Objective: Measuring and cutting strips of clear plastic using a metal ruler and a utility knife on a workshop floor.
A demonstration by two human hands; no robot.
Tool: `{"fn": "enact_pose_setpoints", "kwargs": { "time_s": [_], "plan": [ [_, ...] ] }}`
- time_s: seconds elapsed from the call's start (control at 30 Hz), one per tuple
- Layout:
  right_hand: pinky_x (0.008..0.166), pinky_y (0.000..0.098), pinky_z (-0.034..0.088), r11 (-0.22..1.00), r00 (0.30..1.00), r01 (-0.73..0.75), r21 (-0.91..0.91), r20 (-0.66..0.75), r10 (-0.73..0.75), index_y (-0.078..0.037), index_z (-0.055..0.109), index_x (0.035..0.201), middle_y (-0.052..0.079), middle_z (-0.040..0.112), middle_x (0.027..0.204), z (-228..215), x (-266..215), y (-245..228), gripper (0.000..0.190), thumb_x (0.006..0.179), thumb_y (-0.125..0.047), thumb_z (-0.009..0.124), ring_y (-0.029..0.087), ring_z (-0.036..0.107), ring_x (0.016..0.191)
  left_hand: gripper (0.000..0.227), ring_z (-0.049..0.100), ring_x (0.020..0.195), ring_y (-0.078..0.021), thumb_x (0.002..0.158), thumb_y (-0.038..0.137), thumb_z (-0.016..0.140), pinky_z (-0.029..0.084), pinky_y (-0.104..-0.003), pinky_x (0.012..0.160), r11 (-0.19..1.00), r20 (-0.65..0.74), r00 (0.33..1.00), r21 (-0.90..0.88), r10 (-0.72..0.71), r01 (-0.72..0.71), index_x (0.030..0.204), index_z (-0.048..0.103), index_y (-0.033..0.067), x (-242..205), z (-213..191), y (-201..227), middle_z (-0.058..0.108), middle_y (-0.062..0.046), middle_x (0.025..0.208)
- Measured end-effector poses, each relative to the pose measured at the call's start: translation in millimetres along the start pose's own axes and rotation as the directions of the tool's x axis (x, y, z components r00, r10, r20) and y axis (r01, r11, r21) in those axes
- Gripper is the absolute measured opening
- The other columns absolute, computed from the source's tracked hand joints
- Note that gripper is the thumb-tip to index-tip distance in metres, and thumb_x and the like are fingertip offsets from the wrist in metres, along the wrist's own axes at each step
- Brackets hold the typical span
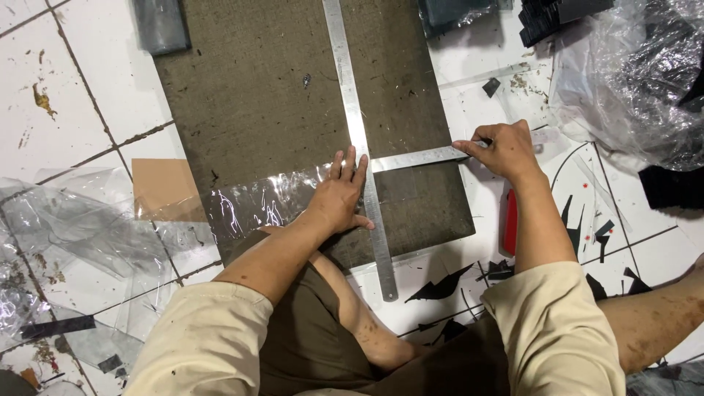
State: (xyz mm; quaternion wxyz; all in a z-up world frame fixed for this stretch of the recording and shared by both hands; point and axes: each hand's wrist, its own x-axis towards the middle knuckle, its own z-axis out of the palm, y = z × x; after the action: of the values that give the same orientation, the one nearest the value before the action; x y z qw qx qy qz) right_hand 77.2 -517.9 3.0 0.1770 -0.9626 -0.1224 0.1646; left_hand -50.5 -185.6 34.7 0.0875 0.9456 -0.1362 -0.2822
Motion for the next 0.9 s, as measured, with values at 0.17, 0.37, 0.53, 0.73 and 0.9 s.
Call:
{"fn": "enact_pose_setpoints", "kwargs": {
  "time_s": [0.17,0.37,0.53,0.73,0.9],
  "plan": [
    [0.084,0.0390,0.040,0.999,0.999,-0.031,-0.029,0.025,0.032,-0.019,0.078,0.082,0.012,0.064,0.060,2,4,-2,0.047,0.090,-0.066,0.074,0.037,0.060,0.075,0.145,0.021,0.152,-0.0500,0.060,0.069,0.088,0.034,-0.052,0.119,1.000,0.013,1.000,0.008,-0.001,0.001,0.163,0.012,0.0023,0,-4,1,0.014,-0.030,0.166],
    [0.087,0.0374,0.040,0.999,0.999,-0.035,-0.041,0.040,0.037,-0.020,0.078,0.083,0.012,0.065,0.060,3,7,0,0.049,0.089,-0.068,0.073,0.035,0.059,0.075,0.144,0.021,0.152,-0.0499,0.061,0.068,0.088,0.035,-0.052,0.119,1.000,0.023,1.000,0.010,-0.009,0.008,0.163,0.011,0.0022,-2,-8,3,0.013,-0.029,0.167],
    [0.088,0.0378,0.040,0.998,0.999,0.005,-0.065,0.035,-0.003,-0.019,0.077,0.084,0.012,0.067,0.061,9,9,6,0.050,0.090,-0.069,0.071,0.036,0.062,0.072,0.144,0.021,0.152,-0.0489,0.060,0.069,0.088,0.035,-0.051,0.119,1.000,0.031,0.999,0.022,-0.018,0.017,0.163,0.012,0.0033,-1,-9,4,0.013,-0.029,0.167],
    [0.087,0.0382,0.040,0.998,0.999,0.015,-0.060,0.033,-0.013,-0.020,0.077,0.085,0.013,0.067,0.062,7,9,5,0.048,0.091,-0.067,0.071,0.037,0.063,0.072,0.144,0.021,0.152,-0.0493,0.060,0.069,0.088,0.034,-0.052,0.119,1.000,0.016,1.000,0.020,-0.011,0.010,0.164,0.013,0.0032,0,-6,2,0.013,-0.029,0.167],
    [0.085,0.0375,0.039,0.998,1.000,0.017,-0.053,0.027,-0.015,-0.020,0.077,0.083,0.010,0.068,0.063,10,11,8,0.049,0.091,-0.068,0.072,0.034,0.062,0.071,0.143,0.020,0.152,-0.0493,0.062,0.066,0.089,0.034,-0.052,0.119,1.000,0.028,1.000,0.004,-0.013,0.013,0.164,0.011,0.0031,-2,-10,4,0.012,-0.029,0.168]
  ]
}}
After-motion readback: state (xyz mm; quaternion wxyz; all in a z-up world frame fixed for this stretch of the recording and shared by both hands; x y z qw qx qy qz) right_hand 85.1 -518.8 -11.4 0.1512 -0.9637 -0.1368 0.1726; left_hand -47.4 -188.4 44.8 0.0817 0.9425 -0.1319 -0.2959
